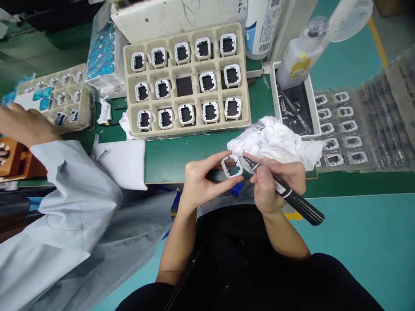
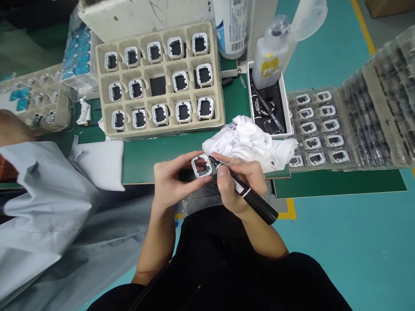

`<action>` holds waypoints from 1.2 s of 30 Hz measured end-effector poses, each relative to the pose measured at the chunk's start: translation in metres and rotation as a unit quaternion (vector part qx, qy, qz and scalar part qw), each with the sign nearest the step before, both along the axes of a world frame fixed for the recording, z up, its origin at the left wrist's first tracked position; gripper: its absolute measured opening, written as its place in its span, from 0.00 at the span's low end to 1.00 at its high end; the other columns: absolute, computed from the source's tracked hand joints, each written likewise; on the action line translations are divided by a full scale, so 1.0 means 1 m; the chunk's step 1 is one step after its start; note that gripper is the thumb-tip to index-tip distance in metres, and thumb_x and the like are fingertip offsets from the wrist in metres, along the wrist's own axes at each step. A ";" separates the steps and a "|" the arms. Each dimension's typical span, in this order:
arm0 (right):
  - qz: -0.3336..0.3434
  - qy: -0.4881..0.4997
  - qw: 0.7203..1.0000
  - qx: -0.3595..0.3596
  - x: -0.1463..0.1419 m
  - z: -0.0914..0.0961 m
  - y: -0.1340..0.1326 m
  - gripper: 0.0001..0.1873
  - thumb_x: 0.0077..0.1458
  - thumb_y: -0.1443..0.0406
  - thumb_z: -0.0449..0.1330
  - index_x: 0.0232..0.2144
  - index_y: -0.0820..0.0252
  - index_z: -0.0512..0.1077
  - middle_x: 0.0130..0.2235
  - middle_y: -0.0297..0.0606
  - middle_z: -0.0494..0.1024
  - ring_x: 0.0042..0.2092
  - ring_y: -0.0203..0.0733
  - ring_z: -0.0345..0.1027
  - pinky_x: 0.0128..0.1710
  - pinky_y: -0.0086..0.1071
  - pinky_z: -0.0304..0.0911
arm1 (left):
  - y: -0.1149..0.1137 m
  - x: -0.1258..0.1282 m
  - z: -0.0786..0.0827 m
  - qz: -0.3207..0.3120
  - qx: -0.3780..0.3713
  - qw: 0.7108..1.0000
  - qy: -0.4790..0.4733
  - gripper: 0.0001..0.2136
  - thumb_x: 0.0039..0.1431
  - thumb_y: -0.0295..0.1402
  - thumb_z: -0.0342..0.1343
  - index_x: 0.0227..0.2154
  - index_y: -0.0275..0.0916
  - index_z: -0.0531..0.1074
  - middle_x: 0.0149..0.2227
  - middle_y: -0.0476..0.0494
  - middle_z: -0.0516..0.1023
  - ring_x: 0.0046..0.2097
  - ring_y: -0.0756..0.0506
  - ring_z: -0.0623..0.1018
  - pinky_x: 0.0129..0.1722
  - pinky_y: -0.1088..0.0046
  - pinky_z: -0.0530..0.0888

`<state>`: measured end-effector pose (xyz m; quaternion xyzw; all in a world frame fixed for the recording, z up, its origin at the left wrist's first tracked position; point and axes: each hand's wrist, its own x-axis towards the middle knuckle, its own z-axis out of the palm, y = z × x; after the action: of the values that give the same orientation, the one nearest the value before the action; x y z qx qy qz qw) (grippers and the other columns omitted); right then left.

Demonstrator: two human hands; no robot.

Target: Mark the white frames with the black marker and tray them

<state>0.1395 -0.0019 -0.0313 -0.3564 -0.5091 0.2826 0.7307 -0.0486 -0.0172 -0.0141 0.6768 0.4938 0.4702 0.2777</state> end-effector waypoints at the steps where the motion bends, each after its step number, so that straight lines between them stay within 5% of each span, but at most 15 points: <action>1: -0.003 0.001 1.000 -0.002 0.001 -0.002 -0.001 0.11 0.77 0.60 0.76 0.49 0.47 0.76 0.34 0.25 0.90 0.35 0.52 0.94 0.39 0.47 0.95 | 0.000 -0.001 0.000 -0.004 0.009 1.000 0.007 0.28 0.66 0.49 0.88 0.64 0.46 0.92 0.47 0.43 0.99 0.44 0.39 0.98 0.52 0.67 0.95; 4: -0.042 0.009 0.999 0.007 0.003 -0.012 -0.003 0.10 0.77 0.59 0.74 0.49 0.47 0.75 0.31 0.24 0.85 0.36 0.55 0.94 0.38 0.50 0.95 | 0.004 -0.010 0.009 0.014 0.033 0.998 0.057 0.28 0.71 0.53 0.84 0.67 0.47 0.90 0.50 0.43 0.98 0.43 0.39 0.96 0.52 0.64 0.94; 7: -0.083 0.017 0.996 0.010 0.005 -0.021 -0.004 0.11 0.77 0.58 0.72 0.46 0.47 0.73 0.26 0.21 0.78 0.35 0.58 0.93 0.40 0.57 0.96 | 0.029 -0.032 0.026 0.109 0.092 0.978 0.150 0.28 0.76 0.56 0.78 0.70 0.49 0.88 0.55 0.39 0.95 0.51 0.35 0.93 0.61 0.54 0.91; 11: -0.096 0.013 0.995 0.008 0.006 -0.028 -0.002 0.11 0.75 0.58 0.73 0.46 0.47 0.74 0.27 0.21 0.77 0.31 0.54 0.89 0.35 0.53 0.93 | 0.102 -0.078 0.043 0.165 0.127 0.951 0.227 0.30 0.76 0.60 0.74 0.70 0.50 0.85 0.66 0.27 0.83 0.72 0.19 0.80 0.79 0.30 0.76; 14: -0.091 0.017 0.995 0.033 0.006 -0.028 0.001 0.10 0.74 0.59 0.74 0.47 0.47 0.75 0.27 0.20 0.76 0.29 0.50 0.87 0.35 0.51 0.93 | 0.163 -0.110 0.041 0.143 0.119 0.947 0.261 0.32 0.72 0.65 0.75 0.66 0.51 0.86 0.68 0.25 0.80 0.76 0.14 0.72 0.84 0.21 0.65; 17: -0.087 0.012 0.995 0.055 0.007 -0.029 0.005 0.10 0.75 0.59 0.74 0.47 0.47 0.75 0.25 0.19 0.74 0.31 0.53 0.89 0.37 0.53 0.93 | 0.199 -0.125 0.034 0.117 0.110 0.946 0.281 0.33 0.68 0.68 0.76 0.61 0.48 0.86 0.70 0.23 0.80 0.79 0.11 0.68 0.84 0.16 0.59; 24: -0.096 -0.004 0.993 0.075 0.006 -0.032 0.009 0.10 0.75 0.58 0.72 0.49 0.46 0.75 0.25 0.19 0.73 0.27 0.54 0.86 0.34 0.54 0.91 | 0.210 -0.091 0.033 0.070 0.138 0.953 0.261 0.19 0.74 0.51 0.75 0.58 0.45 0.86 0.68 0.25 0.81 0.75 0.14 0.72 0.82 0.19 0.65; 29: -0.090 -0.010 0.994 0.060 0.010 -0.034 0.007 0.12 0.75 0.56 0.72 0.46 0.46 0.72 0.25 0.19 0.73 0.29 0.53 0.86 0.35 0.53 0.91 | 0.222 -0.056 0.028 0.065 0.114 0.962 0.239 0.14 0.66 0.35 0.79 0.51 0.42 0.84 0.62 0.24 0.81 0.73 0.14 0.74 0.82 0.19 0.63; 33: -0.085 -0.019 0.996 0.027 0.011 -0.037 0.006 0.18 0.77 0.51 0.71 0.40 0.46 0.67 0.26 0.20 0.71 0.29 0.53 0.86 0.35 0.55 0.90 | 0.214 -0.044 0.031 0.055 0.120 0.976 0.174 0.18 0.63 0.27 0.75 0.54 0.45 0.83 0.55 0.33 0.84 0.66 0.22 0.80 0.80 0.30 0.71; 36: -0.082 -0.017 0.996 0.035 0.011 -0.037 0.008 0.18 0.76 0.51 0.71 0.40 0.46 0.67 0.25 0.21 0.70 0.28 0.53 0.84 0.35 0.56 0.90 | 0.186 -0.034 0.038 0.034 0.123 0.986 0.105 0.12 0.66 0.30 0.72 0.50 0.47 0.83 0.48 0.40 0.85 0.55 0.31 0.85 0.69 0.43 0.82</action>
<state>0.1508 0.0064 -0.0686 -0.3763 -0.4999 0.1974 0.7547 -0.0827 0.1690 0.0242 0.7339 0.4813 0.4633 0.1224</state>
